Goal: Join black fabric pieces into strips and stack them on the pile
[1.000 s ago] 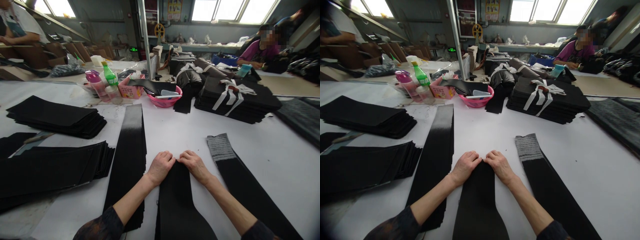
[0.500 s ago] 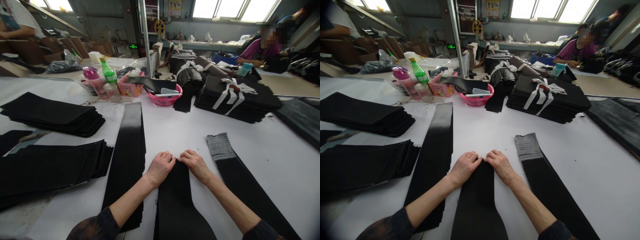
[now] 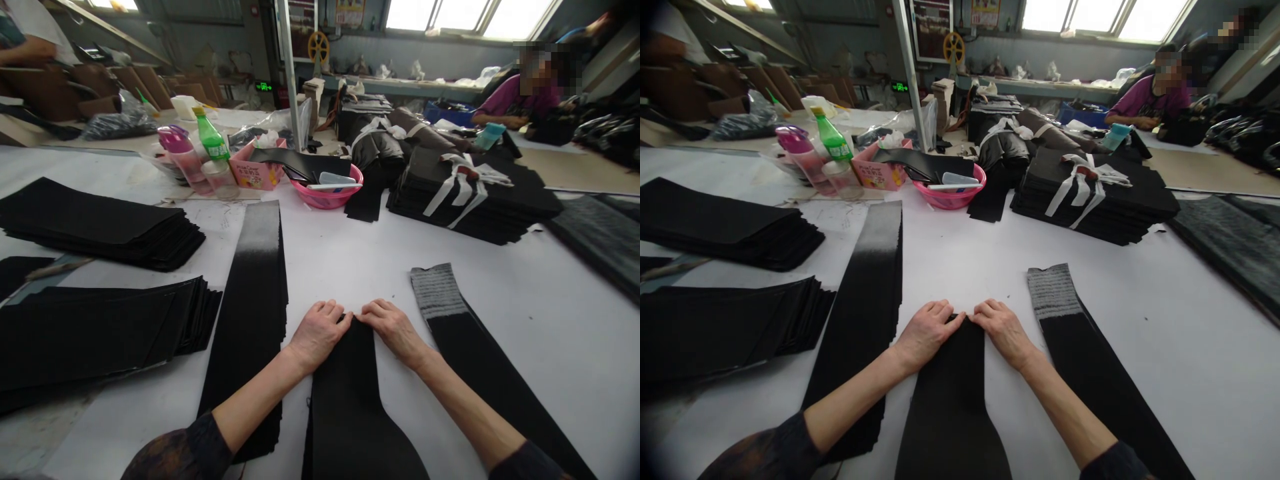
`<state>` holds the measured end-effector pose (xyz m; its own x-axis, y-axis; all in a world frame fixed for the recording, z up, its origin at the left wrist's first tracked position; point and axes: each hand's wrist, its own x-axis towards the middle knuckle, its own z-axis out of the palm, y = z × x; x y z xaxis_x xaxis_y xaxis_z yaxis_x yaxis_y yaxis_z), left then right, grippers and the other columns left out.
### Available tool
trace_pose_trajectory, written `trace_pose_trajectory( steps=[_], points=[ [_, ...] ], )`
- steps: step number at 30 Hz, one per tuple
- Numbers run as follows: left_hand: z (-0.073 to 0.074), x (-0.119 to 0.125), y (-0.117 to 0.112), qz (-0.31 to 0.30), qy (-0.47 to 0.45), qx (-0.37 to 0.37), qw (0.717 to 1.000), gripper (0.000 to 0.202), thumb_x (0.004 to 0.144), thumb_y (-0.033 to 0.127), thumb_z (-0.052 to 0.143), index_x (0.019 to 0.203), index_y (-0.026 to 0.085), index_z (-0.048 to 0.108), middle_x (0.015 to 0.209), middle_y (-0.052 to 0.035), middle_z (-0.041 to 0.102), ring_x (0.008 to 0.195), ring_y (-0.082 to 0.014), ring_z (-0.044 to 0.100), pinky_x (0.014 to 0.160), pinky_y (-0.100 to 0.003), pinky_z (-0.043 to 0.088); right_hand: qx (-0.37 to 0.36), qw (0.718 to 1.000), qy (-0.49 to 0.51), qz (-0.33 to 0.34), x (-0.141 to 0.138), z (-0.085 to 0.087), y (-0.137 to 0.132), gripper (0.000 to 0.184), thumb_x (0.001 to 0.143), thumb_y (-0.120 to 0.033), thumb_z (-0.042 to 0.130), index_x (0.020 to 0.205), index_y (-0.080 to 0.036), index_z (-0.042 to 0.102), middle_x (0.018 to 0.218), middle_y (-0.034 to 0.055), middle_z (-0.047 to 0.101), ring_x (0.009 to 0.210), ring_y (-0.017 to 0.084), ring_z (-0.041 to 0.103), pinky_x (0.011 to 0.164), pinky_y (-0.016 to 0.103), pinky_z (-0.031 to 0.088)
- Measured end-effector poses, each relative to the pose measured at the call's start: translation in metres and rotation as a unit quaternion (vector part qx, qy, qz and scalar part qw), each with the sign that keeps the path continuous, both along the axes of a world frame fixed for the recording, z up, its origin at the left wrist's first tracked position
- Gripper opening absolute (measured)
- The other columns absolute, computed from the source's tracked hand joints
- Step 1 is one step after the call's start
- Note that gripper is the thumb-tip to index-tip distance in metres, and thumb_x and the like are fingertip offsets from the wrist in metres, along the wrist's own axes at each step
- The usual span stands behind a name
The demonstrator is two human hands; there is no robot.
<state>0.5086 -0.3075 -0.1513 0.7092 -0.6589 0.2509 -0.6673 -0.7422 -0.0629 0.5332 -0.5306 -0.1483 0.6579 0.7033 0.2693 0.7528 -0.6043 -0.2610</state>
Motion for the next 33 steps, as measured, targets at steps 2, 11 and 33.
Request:
trace_pose_trajectory(
  steps=[2,11,33],
  points=[
    [0.0,0.0,0.0,0.0,0.007,0.005,1.0,0.033,0.092,0.016,0.051,0.125,0.02,0.051,0.103,-0.0083,0.057,0.104,-0.0255,0.054,0.088,-0.039,0.046,0.007,1.0,0.0,-0.004,0.0,0.001,-0.002,0.019,0.097,-0.02,0.048,0.1,-0.021,0.067,0.095,0.0049,0.065,0.091,0.018,0.057,0.082,0.033,0.049],
    [0.003,0.0,-0.002,-0.006,0.018,0.028,0.999,0.041,0.093,0.015,0.048,0.132,0.025,0.046,0.104,-0.0075,0.055,0.103,-0.0247,0.052,0.09,-0.041,0.045,-0.003,1.0,0.024,-0.015,-0.001,0.001,-0.01,0.018,0.095,-0.019,0.05,0.103,-0.023,0.066,0.098,0.0038,0.064,0.093,0.018,0.056,0.085,0.033,0.048],
    [-0.009,0.002,0.009,0.006,0.061,-0.13,0.99,0.018,0.095,0.013,0.045,0.109,0.015,0.056,0.1,-0.0068,0.058,0.101,-0.0187,0.057,0.09,-0.033,0.05,0.082,0.993,0.07,-0.047,0.001,-0.016,0.026,0.025,0.092,-0.026,0.057,0.116,-0.028,0.064,0.094,0.0042,0.061,0.088,0.019,0.055,0.079,0.033,0.05]
  ],
)
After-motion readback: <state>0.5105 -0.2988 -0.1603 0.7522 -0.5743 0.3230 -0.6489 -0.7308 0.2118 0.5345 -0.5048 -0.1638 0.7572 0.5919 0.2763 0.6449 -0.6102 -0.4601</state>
